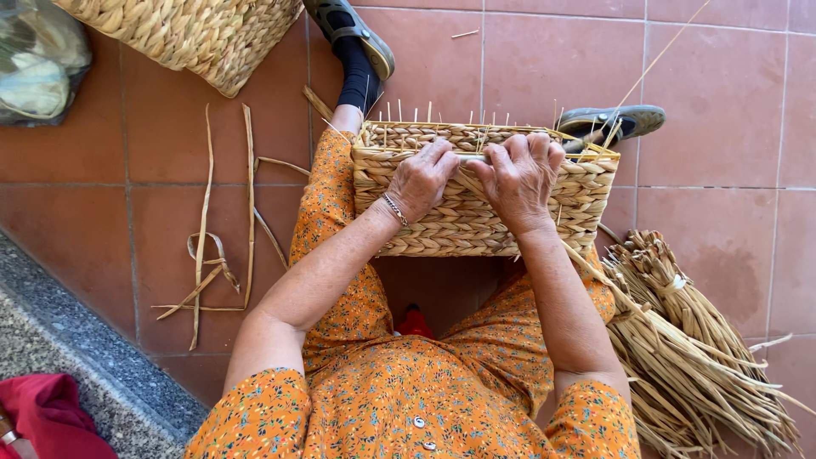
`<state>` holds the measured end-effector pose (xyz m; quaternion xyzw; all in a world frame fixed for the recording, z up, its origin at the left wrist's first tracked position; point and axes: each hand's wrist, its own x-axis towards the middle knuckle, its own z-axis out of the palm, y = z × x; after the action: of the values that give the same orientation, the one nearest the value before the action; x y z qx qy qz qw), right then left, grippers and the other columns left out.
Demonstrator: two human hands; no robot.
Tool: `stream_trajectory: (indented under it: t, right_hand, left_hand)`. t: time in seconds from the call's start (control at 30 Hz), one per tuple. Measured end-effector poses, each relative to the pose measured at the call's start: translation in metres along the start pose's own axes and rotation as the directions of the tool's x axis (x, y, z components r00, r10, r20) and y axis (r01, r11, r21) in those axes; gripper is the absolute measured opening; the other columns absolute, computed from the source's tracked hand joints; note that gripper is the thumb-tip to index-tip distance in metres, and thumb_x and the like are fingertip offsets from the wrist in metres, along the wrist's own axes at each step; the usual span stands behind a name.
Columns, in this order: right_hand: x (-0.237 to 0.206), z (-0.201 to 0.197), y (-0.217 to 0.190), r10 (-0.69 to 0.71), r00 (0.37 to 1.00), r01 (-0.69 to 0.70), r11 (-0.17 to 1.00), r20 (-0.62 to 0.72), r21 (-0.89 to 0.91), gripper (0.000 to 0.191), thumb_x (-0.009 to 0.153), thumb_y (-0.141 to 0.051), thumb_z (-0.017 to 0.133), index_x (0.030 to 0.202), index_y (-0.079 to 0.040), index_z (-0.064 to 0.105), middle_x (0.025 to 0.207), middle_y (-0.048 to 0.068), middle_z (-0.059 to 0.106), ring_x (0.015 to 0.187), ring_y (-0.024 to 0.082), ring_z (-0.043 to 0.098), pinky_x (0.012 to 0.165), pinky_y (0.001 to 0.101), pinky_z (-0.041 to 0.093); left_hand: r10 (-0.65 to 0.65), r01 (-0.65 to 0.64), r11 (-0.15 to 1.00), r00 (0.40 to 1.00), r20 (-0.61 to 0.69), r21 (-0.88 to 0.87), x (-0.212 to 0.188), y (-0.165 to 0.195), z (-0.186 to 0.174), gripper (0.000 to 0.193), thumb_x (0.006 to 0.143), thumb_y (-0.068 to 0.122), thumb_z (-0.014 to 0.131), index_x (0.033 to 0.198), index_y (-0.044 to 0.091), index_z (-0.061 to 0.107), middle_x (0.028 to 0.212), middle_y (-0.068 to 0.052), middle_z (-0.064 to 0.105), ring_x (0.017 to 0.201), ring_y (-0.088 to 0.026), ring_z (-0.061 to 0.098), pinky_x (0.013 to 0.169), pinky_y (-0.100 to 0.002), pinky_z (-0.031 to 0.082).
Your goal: The person sits on the floor with a woven basket on their lap and weaves thin plant strands around the rim, tucking and tightening them by hand. They rotate the basket to reach different sides and pull loose strands from a pile beside them as they work.
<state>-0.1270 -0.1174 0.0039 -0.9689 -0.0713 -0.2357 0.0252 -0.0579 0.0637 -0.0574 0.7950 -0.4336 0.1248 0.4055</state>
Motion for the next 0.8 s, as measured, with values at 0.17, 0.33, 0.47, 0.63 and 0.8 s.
stream_trajectory:
  t: [0.17,0.33,0.47,0.63,0.8]
  right_hand:
    - [-0.002,0.023,-0.003,0.143,0.990,-0.143,0.989,0.018,0.030,0.033,0.089,-0.044,0.083,0.083,-0.016,0.067,0.084,0.003,0.059,0.092,0.027,0.054,0.086,0.0456,0.036]
    - [-0.028,0.031,0.000,0.188,0.977,-0.200,0.972,0.100,0.126,0.030,0.095,-0.036,0.080,0.083,-0.013,0.066,0.084,0.005,0.062,0.084,0.027,0.059,0.077,0.0437,0.043]
    - [-0.038,0.031,0.001,0.339,0.906,-0.396,0.892,0.255,0.219,0.030,0.103,-0.033,0.076,0.086,-0.010,0.066,0.084,0.006,0.063,0.082,0.028,0.062,0.074,0.0437,0.047]
    - [-0.030,0.017,0.003,0.278,0.959,-0.284,0.944,0.060,0.168,0.022,0.094,-0.029,0.082,0.090,-0.012,0.068,0.093,0.007,0.062,0.093,0.029,0.058,0.084,0.0435,0.046]
    - [-0.037,-0.011,-0.001,0.113,0.992,-0.121,0.980,0.057,0.158,0.023,0.092,-0.023,0.086,0.109,-0.016,0.073,0.106,0.002,0.059,0.105,0.026,0.053,0.091,0.0430,0.041]
  left_hand:
    - [0.107,-0.106,0.993,0.994,-0.003,0.050,-0.010,-0.005,-0.003,0.014,0.088,0.000,0.061,0.101,-0.001,0.055,0.107,-0.017,0.063,0.100,-0.030,0.066,0.086,-0.038,0.059]
    - [-0.183,0.184,0.983,0.957,0.226,0.017,0.008,-0.015,0.011,0.009,0.094,0.004,0.063,0.098,0.003,0.056,0.089,-0.016,0.067,0.086,-0.033,0.071,0.076,-0.042,0.058]
    - [-0.335,0.316,0.942,0.908,0.253,0.113,0.035,-0.019,0.020,0.010,0.092,0.006,0.064,0.100,0.006,0.057,0.085,-0.017,0.069,0.076,-0.038,0.071,0.067,-0.047,0.057]
    - [-0.287,0.234,0.947,0.924,0.253,0.219,0.043,-0.017,0.017,0.028,0.083,-0.002,0.063,0.110,0.001,0.057,0.090,-0.019,0.063,0.070,-0.037,0.071,0.056,-0.045,0.057]
    - [-0.126,0.047,0.970,0.937,0.325,0.240,0.037,-0.010,0.021,0.014,0.088,-0.003,0.063,0.100,0.004,0.059,0.098,-0.014,0.059,0.075,-0.031,0.073,0.060,-0.041,0.059]
